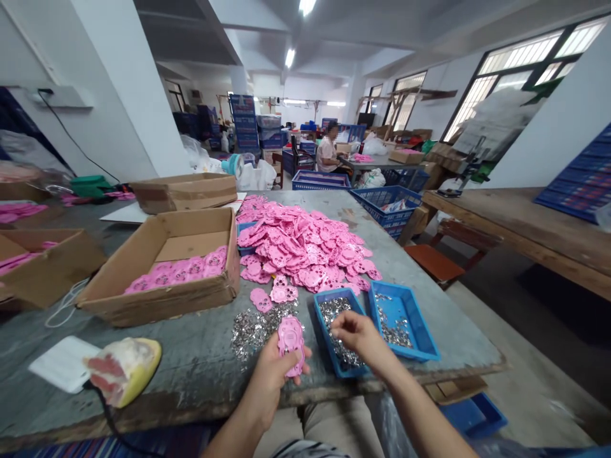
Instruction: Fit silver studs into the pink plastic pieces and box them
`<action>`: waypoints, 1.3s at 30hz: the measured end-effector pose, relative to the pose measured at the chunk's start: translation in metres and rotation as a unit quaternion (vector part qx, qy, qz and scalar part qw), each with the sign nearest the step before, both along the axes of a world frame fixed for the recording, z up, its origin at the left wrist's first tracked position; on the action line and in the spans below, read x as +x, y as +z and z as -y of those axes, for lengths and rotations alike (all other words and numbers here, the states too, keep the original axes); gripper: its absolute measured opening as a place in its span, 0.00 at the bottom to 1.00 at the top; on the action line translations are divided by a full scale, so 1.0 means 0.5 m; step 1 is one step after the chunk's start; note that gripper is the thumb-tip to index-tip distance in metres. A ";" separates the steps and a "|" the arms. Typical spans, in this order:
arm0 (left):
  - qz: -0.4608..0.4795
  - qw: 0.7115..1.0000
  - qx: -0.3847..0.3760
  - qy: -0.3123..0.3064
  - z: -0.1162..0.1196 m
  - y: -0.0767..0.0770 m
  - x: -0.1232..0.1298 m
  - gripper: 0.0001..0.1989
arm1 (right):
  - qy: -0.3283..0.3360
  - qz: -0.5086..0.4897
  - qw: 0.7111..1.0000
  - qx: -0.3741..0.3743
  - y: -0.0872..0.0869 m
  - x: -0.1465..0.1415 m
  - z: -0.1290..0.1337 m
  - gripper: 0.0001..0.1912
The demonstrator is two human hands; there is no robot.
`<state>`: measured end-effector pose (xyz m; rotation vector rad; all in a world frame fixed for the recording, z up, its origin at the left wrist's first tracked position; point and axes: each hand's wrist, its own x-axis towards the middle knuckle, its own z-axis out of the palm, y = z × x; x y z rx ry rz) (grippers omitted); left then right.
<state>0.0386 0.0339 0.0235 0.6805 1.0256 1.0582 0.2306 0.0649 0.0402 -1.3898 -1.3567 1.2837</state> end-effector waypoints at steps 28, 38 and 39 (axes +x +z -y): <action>-0.063 0.992 0.051 0.101 -0.024 -0.051 0.015 0.26 | 0.100 0.037 0.993 -0.055 -0.023 -0.103 -0.009 0.17; -0.121 0.989 0.034 0.081 -0.048 -0.091 -0.004 0.27 | 0.113 0.053 0.992 -0.028 -0.024 -0.114 -0.022 0.17; -0.127 0.989 0.033 0.075 -0.049 -0.087 -0.007 0.26 | 0.115 0.062 0.991 -0.022 -0.024 -0.115 -0.024 0.16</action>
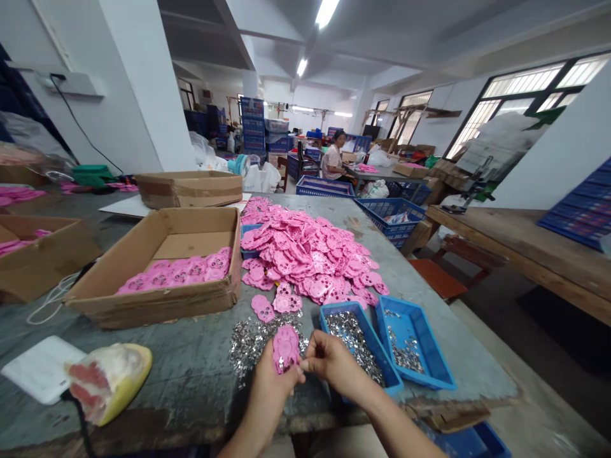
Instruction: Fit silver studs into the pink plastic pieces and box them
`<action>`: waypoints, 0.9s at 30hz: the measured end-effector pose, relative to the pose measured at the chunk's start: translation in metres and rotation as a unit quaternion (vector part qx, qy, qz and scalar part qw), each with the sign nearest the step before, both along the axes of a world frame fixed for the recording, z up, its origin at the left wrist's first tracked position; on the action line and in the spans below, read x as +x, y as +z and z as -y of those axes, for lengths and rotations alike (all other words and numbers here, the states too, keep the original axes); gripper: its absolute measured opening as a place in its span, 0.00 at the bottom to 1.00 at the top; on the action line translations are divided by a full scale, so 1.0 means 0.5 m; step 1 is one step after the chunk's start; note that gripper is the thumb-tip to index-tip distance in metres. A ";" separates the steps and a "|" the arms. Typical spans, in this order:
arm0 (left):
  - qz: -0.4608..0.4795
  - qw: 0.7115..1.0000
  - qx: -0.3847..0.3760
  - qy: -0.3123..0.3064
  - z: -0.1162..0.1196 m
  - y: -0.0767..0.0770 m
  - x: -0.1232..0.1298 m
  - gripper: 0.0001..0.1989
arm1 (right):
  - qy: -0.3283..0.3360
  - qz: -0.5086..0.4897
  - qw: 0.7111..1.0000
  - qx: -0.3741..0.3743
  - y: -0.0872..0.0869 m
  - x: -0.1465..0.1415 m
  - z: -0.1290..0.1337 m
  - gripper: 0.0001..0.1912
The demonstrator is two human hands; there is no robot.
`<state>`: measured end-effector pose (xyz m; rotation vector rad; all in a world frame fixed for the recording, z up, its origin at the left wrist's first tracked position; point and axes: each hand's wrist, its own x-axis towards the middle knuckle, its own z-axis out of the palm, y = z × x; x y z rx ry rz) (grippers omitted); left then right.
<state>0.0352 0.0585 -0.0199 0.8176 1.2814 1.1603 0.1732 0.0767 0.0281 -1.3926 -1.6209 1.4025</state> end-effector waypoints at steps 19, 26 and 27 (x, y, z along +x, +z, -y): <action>-0.158 0.974 0.037 0.158 -0.031 0.072 -0.001 0.13 | -0.094 -0.080 0.991 0.057 -0.019 -0.056 -0.019 0.17; -0.161 0.971 0.062 0.166 -0.032 0.075 0.009 0.14 | -0.115 -0.063 0.986 0.102 -0.011 -0.056 -0.017 0.17; -0.157 0.972 0.062 0.165 -0.032 0.074 0.011 0.14 | -0.117 -0.058 0.985 0.111 -0.014 -0.056 -0.016 0.16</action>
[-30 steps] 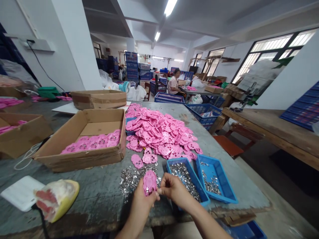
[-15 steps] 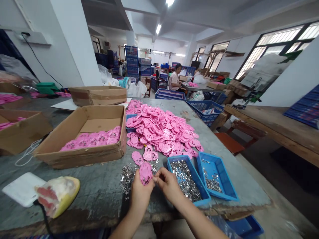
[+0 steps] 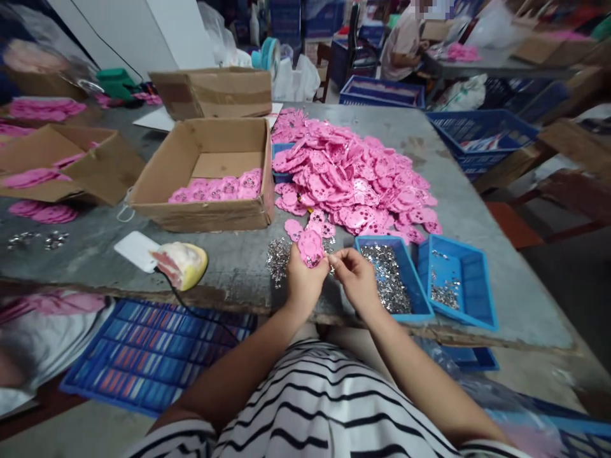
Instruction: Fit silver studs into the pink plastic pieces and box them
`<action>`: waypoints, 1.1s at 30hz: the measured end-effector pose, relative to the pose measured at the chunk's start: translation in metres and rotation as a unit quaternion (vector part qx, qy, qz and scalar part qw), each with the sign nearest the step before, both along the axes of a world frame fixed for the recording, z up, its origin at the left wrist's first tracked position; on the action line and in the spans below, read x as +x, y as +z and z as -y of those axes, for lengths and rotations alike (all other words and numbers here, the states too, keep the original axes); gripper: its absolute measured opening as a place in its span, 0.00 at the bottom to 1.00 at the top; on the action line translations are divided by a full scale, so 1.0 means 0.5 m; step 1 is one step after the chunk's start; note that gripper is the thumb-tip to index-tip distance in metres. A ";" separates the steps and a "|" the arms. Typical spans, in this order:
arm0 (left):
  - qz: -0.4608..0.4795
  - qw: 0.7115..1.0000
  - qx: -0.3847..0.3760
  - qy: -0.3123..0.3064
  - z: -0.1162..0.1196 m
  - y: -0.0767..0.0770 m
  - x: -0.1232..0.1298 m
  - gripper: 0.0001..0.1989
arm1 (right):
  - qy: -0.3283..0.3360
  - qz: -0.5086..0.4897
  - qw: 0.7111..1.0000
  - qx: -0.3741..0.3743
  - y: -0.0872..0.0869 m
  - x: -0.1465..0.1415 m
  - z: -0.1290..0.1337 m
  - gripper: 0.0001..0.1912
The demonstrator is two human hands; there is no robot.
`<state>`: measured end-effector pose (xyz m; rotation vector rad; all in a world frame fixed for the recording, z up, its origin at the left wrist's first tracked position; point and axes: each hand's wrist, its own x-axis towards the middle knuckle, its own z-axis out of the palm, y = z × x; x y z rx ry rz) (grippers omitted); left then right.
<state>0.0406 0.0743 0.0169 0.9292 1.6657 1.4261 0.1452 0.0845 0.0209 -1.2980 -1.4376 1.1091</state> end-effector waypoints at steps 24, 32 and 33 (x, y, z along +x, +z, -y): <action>0.358 0.880 -0.091 -0.297 0.032 0.089 -0.030 0.34 | 0.229 0.126 0.962 0.084 0.051 0.106 -0.046 0.12; 0.355 0.873 -0.094 -0.322 0.034 0.084 -0.028 0.37 | 0.240 0.172 0.950 0.100 0.047 0.111 -0.050 0.12; 0.352 0.872 -0.094 -0.326 0.034 0.083 -0.028 0.37 | 0.241 0.173 0.950 0.095 0.048 0.111 -0.050 0.12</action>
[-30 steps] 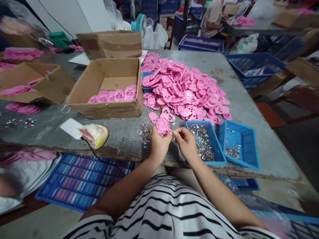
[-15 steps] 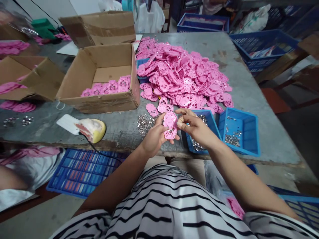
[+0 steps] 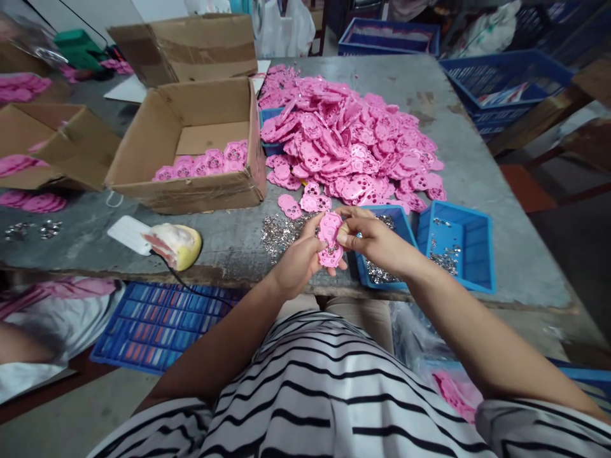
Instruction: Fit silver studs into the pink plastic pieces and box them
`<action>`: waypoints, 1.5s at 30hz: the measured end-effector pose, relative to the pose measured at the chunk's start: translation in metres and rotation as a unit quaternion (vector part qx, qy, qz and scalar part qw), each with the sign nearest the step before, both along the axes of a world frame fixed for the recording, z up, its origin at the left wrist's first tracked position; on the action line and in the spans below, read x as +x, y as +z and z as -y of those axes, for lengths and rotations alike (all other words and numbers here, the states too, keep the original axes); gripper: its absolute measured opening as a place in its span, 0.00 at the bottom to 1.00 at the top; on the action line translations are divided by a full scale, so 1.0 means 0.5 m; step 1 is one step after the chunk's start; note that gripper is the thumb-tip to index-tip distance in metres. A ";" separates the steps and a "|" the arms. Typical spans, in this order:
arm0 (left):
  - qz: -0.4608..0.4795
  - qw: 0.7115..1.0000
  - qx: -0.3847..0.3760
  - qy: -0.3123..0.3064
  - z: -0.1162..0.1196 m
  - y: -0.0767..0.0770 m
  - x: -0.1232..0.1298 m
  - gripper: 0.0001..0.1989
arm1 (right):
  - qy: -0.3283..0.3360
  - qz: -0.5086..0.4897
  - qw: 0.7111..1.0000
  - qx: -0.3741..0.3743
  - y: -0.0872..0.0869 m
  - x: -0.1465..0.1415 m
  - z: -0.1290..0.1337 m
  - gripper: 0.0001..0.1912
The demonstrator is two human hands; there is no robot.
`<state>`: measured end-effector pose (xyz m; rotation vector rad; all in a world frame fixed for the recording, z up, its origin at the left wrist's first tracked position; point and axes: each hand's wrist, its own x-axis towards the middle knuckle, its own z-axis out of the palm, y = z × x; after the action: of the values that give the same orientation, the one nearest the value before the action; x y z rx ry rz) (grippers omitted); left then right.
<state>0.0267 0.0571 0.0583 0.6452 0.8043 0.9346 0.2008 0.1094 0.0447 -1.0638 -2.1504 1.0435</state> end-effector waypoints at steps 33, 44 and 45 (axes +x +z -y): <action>-0.015 0.999 0.005 -0.041 -0.005 -0.027 0.012 0.36 | 0.032 0.025 0.991 -0.131 0.030 -0.005 0.002 0.22; 0.023 0.998 0.010 -0.062 -0.011 -0.043 0.017 0.33 | -0.008 -0.001 0.991 -0.130 0.021 0.001 0.006 0.21; 0.024 0.998 0.010 -0.059 -0.010 -0.042 0.018 0.33 | -0.018 -0.010 0.990 -0.139 0.020 0.001 0.008 0.21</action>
<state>0.0359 0.0623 0.0371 0.6784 0.7060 0.8485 0.2011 0.1055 0.0545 -1.2041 -2.0015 1.3594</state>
